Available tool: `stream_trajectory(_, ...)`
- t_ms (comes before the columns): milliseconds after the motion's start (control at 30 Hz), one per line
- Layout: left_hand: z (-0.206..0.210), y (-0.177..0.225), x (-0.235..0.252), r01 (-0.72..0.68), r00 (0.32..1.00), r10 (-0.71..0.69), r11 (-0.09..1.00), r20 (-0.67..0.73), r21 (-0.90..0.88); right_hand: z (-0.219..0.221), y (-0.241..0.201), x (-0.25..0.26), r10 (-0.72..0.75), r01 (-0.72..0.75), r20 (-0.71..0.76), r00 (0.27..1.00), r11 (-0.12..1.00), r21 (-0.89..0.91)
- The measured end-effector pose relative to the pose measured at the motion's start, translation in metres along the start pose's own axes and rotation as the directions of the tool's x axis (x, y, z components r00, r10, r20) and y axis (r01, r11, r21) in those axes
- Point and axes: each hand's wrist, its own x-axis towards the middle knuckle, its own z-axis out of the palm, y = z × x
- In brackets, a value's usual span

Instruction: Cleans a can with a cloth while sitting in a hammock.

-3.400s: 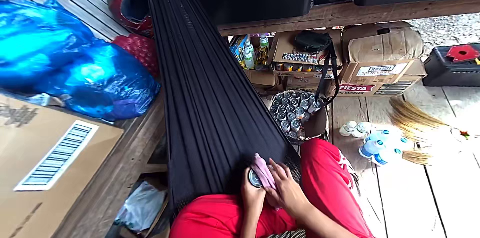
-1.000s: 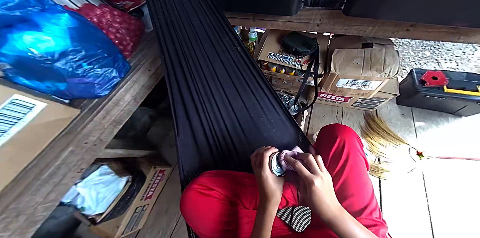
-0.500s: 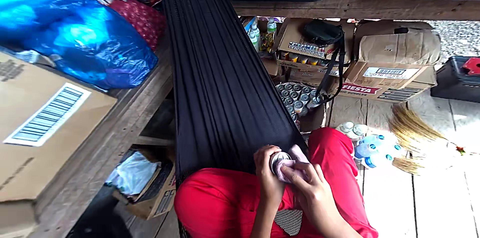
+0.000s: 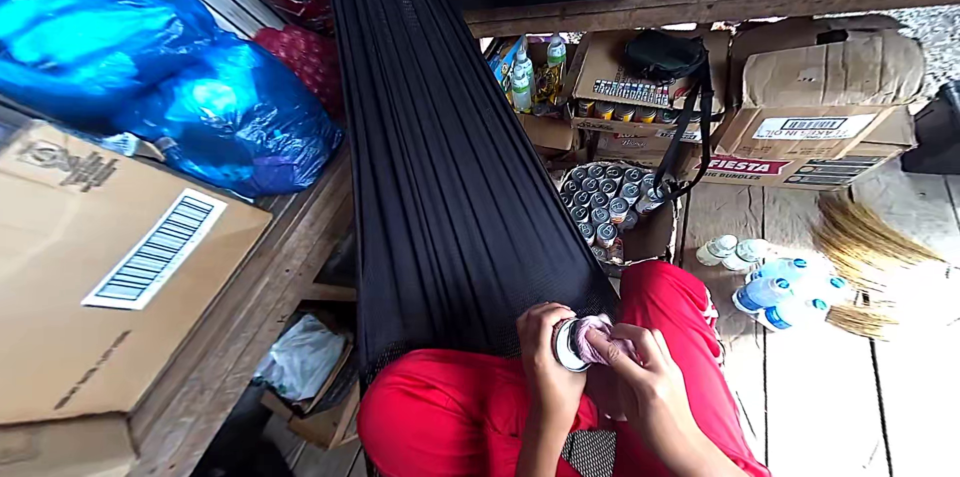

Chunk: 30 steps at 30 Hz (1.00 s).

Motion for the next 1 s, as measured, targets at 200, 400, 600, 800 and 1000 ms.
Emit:
stream_trajectory(200, 0.05, 0.02, 0.0, 0.055, 0.998, -0.055, 0.995, -0.001, -0.08, -0.032, 0.022, 0.008, -0.071, 0.069, 0.09, 0.993, 0.997, 0.032)
stream_trajectory(400, 0.103, 0.047, 0.016, 0.023, 0.998, -0.019, 0.998, -0.06, 0.058, -0.068, 0.073, 0.044, -0.041, 0.049, 0.082, 0.996, 0.994, -0.1)
stream_trajectory(600, 0.13, 0.057, 0.028, 0.046, 0.99, -0.029, 0.991, -0.136, 0.124, -0.091, 0.081, 0.042, 0.058, -0.019, 0.153, 0.987, 0.97, -0.243)
stream_trajectory(800, 0.105, 0.039, 0.021, 0.0, 0.995, -0.007, 0.997, -0.095, -0.073, -0.078, 0.053, 0.029, -0.018, 0.013, 0.213, 0.977, 1.0, 0.024)
stream_trajectory(1000, 0.053, 0.022, 0.014, -0.022, 0.993, 0.033, 0.996, -0.117, 0.087, -0.038, 0.024, 0.029, 0.044, -0.043, 0.115, 0.992, 0.999, -0.01)
